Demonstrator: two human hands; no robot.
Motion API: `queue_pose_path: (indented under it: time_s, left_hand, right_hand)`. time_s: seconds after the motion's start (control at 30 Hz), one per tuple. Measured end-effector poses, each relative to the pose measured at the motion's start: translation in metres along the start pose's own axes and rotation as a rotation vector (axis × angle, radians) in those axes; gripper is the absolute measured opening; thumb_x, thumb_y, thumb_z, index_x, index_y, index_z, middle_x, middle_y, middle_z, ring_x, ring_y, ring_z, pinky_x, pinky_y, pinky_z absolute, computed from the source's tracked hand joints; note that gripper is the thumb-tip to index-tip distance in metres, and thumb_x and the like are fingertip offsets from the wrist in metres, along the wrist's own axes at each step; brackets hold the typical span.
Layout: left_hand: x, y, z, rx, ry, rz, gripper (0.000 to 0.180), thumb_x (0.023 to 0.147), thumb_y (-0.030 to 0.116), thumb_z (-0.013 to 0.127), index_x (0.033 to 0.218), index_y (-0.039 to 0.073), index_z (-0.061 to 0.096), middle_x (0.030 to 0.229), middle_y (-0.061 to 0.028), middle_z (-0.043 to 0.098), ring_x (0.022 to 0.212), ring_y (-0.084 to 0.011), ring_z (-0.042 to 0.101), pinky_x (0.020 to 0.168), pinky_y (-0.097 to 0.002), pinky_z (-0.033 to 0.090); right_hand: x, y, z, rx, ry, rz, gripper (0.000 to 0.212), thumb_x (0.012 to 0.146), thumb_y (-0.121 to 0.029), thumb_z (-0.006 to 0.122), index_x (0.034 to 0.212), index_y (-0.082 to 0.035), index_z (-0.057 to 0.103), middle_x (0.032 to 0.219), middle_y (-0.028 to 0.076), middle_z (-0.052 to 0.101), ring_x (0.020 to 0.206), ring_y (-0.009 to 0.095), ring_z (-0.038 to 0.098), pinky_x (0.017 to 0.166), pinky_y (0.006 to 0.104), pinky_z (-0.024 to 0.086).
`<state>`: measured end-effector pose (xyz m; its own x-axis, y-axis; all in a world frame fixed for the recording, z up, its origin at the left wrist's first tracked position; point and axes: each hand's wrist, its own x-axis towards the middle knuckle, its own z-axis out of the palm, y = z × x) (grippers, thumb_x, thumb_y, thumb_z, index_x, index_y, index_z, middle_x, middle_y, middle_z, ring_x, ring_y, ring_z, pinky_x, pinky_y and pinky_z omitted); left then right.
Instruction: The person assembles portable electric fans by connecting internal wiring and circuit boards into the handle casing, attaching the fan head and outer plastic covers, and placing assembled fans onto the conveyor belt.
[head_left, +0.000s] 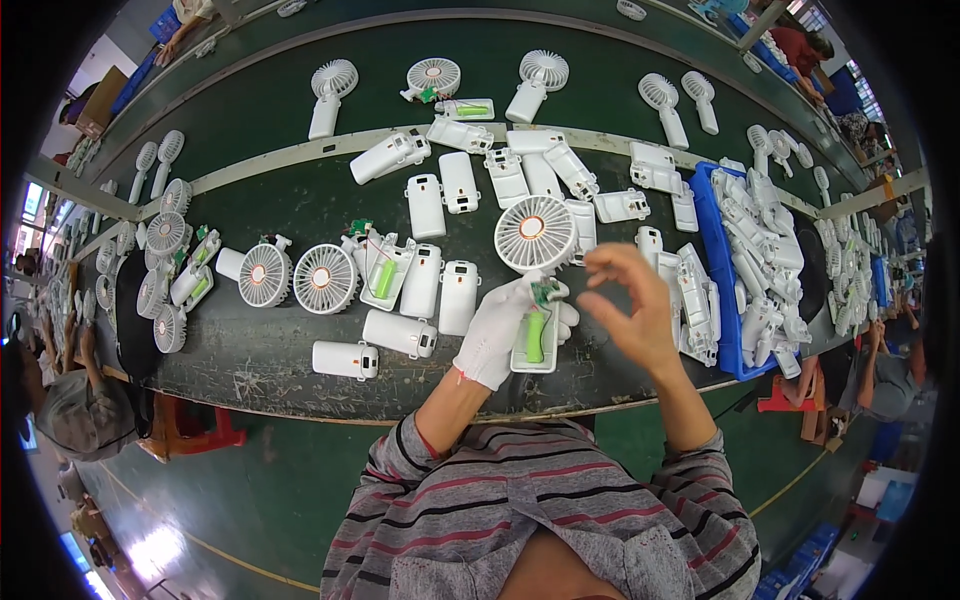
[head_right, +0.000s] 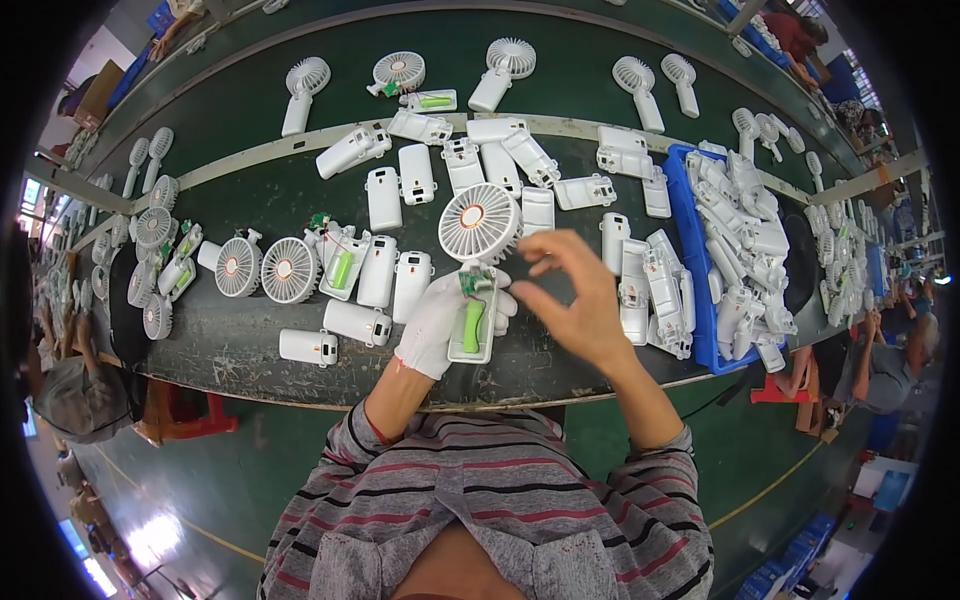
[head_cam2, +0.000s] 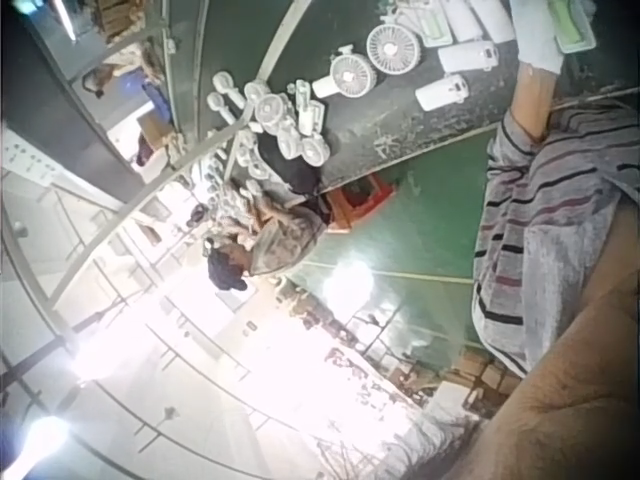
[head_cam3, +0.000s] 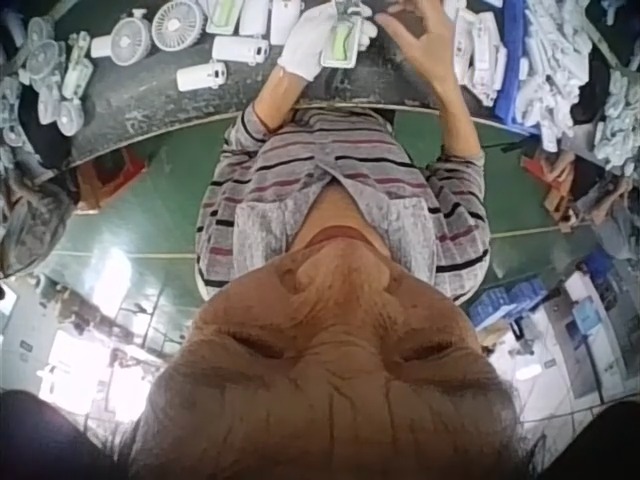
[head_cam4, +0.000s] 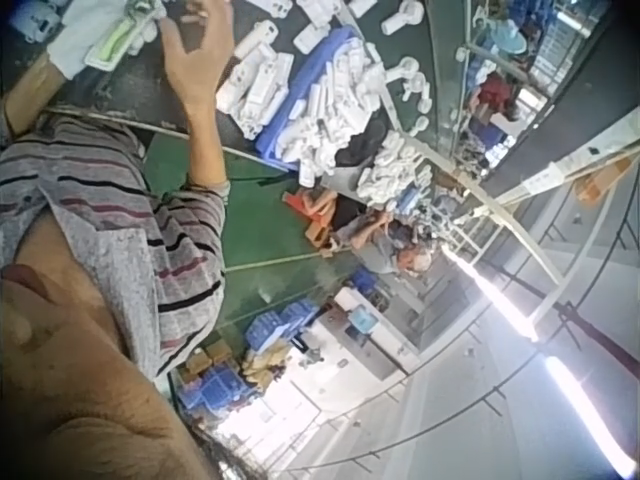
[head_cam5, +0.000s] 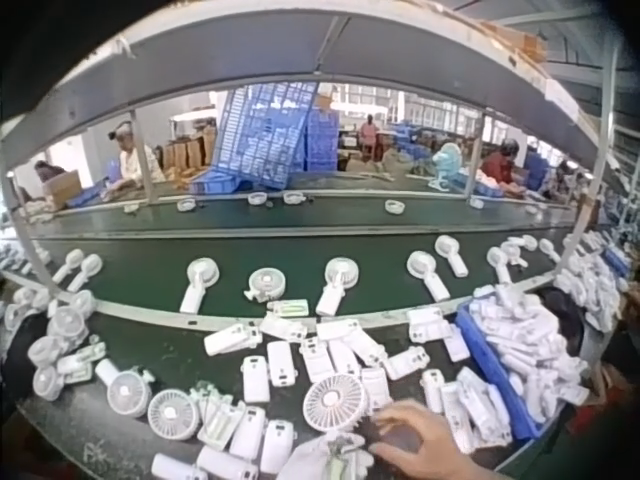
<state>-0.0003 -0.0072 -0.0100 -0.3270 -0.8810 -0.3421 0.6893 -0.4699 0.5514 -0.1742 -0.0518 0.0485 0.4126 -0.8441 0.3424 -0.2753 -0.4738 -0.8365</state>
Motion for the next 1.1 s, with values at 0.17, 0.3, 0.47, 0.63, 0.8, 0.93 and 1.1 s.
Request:
queue_pose_path:
  time_s: [0.17,0.3,0.47,0.63,0.8,0.93,1.1]
  left_hand:
    - [-0.001,-0.009,0.008,0.089,0.02,0.068,0.038,0.1,0.031,0.036,0.11,-0.002,0.052,0.082,-0.013,0.063,0.068,-0.0212,0.064,0.061,-0.0302,0.055]
    - [-0.004,-0.012,0.015,0.017,0.077,0.042,0.024,0.094,0.011,0.041,0.11,-0.004,0.052,0.088,-0.0129,0.062,0.068,-0.022,0.065,0.062,-0.0313,0.056]
    - [-0.011,-0.003,0.024,-0.024,-0.002,0.128,0.039,0.098,0.032,0.043,0.112,-0.004,0.049,0.089,-0.0151,0.062,0.075,-0.0241,0.065,0.066,-0.0346,0.056]
    - [-0.009,-0.005,0.027,-0.011,0.093,0.147,0.039,0.097,0.031,0.044,0.111,-0.006,0.048,0.09,-0.0181,0.062,0.076,-0.0247,0.064,0.067,-0.0337,0.054]
    - [-0.008,-0.01,0.023,-0.002,-0.007,0.111,0.038,0.097,0.029,0.045,0.109,-0.007,0.05,0.09,-0.017,0.062,0.074,-0.0243,0.064,0.067,-0.0341,0.054]
    - [-0.007,-0.011,0.025,-0.022,0.016,0.103,0.037,0.097,0.028,0.045,0.11,-0.006,0.051,0.09,-0.0167,0.063,0.075,-0.0224,0.064,0.068,-0.0332,0.054]
    - [-0.007,-0.015,0.014,0.007,0.055,0.089,0.038,0.097,0.028,0.046,0.113,-0.006,0.051,0.093,-0.0172,0.064,0.079,-0.025,0.065,0.07,-0.0361,0.056]
  right_hand:
    - [-0.011,-0.003,0.014,-0.084,-0.001,-0.124,0.033,0.069,0.005,0.07,0.1,0.0,0.06,0.091,0.011,0.06,0.075,0.02,0.06,0.065,0.0285,0.049]
    - [-0.014,0.004,0.015,-0.172,0.019,-0.207,0.027,0.07,0.008,0.068,0.095,0.001,0.062,0.089,0.012,0.062,0.074,0.021,0.061,0.065,0.0283,0.049]
    - [-0.026,0.009,0.016,0.265,0.154,0.226,0.017,0.079,0.007,0.063,0.095,0.004,0.06,0.092,0.005,0.062,0.078,0.009,0.058,0.07,0.0222,0.049]
    - [-0.027,0.01,0.02,0.424,0.166,0.271,0.021,0.079,0.008,0.063,0.099,0.003,0.058,0.09,0.002,0.059,0.078,0.008,0.056,0.069,0.02,0.046]
    - [-0.024,0.015,0.022,0.398,0.187,0.289,0.022,0.078,0.009,0.063,0.099,0.003,0.058,0.089,0.002,0.059,0.079,0.007,0.055,0.069,0.0194,0.045]
    - [-0.017,0.009,0.025,0.331,0.237,0.256,0.021,0.078,0.01,0.062,0.098,0.002,0.059,0.088,0.002,0.059,0.079,0.006,0.054,0.07,0.0196,0.045]
    - [-0.017,0.012,0.018,0.033,0.159,0.027,0.019,0.071,0.009,0.067,0.088,0.002,0.064,0.088,0.007,0.062,0.075,0.013,0.058,0.068,0.0236,0.047]
